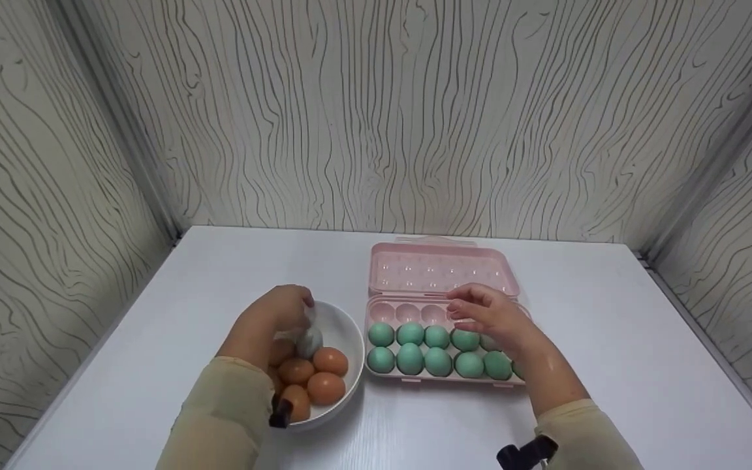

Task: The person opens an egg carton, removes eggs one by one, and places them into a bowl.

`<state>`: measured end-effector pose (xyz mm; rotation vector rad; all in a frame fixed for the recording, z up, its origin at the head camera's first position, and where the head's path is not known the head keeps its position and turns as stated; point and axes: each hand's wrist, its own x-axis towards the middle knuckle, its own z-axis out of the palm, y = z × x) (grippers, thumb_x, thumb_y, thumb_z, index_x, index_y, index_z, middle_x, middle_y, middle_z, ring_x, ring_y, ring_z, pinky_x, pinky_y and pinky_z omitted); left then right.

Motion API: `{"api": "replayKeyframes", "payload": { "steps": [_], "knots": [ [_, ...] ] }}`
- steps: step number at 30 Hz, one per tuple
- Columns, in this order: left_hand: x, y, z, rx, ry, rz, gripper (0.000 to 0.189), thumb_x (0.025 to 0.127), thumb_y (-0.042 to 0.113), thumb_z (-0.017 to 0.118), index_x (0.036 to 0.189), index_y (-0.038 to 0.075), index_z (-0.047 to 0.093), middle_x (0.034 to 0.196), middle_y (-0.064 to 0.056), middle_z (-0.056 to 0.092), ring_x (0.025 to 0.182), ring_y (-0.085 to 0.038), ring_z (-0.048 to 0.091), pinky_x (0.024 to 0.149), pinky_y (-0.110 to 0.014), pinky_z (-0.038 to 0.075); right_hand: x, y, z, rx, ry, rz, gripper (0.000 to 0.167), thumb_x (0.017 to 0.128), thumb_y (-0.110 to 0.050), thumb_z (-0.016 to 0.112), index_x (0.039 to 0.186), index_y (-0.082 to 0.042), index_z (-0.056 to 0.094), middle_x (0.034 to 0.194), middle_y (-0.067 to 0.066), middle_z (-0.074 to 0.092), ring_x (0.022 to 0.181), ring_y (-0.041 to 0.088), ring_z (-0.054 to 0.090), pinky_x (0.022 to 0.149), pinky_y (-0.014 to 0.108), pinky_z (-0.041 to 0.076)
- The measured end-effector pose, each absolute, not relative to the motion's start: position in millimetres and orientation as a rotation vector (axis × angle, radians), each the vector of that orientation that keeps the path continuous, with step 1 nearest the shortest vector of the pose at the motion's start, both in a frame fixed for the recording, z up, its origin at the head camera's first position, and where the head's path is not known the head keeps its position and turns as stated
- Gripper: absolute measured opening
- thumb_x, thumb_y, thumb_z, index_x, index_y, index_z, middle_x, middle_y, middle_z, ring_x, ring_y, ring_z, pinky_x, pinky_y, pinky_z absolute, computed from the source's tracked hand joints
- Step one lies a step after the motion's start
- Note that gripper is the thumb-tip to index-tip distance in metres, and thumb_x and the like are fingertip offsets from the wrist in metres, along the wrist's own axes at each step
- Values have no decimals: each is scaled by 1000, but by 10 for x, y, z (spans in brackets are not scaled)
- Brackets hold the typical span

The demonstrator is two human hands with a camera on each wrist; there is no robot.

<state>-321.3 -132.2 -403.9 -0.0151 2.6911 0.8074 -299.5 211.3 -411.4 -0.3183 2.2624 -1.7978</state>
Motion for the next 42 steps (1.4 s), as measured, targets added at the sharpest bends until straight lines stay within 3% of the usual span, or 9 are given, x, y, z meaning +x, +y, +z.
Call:
{"api": "replayKeyframes", "payload": {
  "steps": [12,28,37,42],
  "knots": [
    [-3215,-1106,-3879,172,2807,814,31,84,18,63,114,11,59,109,-9,59,98,-24,56,85,-42,46,-3063,2263,-4135,-280,2327,-1762,43,89,-31,59,117,1,51,110,13,54,101,24,56,90,40,46],
    [-3121,-747,-3920,286,2789,973,31,86,26,63,114,15,58,117,-9,55,111,-26,51,94,-43,42,-3144,2595,-4304,-20,2504,-1707,42,91,-36,54,117,-3,53,113,13,55,101,21,56,89,37,47],
    [-3046,-576,-3952,283,2703,1095,36,86,30,62,119,19,55,123,-8,51,106,-23,52,90,-40,46,-3146,2752,-4402,37,2530,-1667,41,92,-35,52,117,-3,53,112,11,57,110,33,51,91,41,45],
    [-2995,-503,-3985,280,2649,1188,36,86,31,62,119,19,55,121,-5,52,106,-22,52,88,-39,46,-3152,2773,-4453,62,2516,-1610,44,93,-34,51,124,-3,50,121,17,52,114,33,48,94,43,43]
  ]
}}
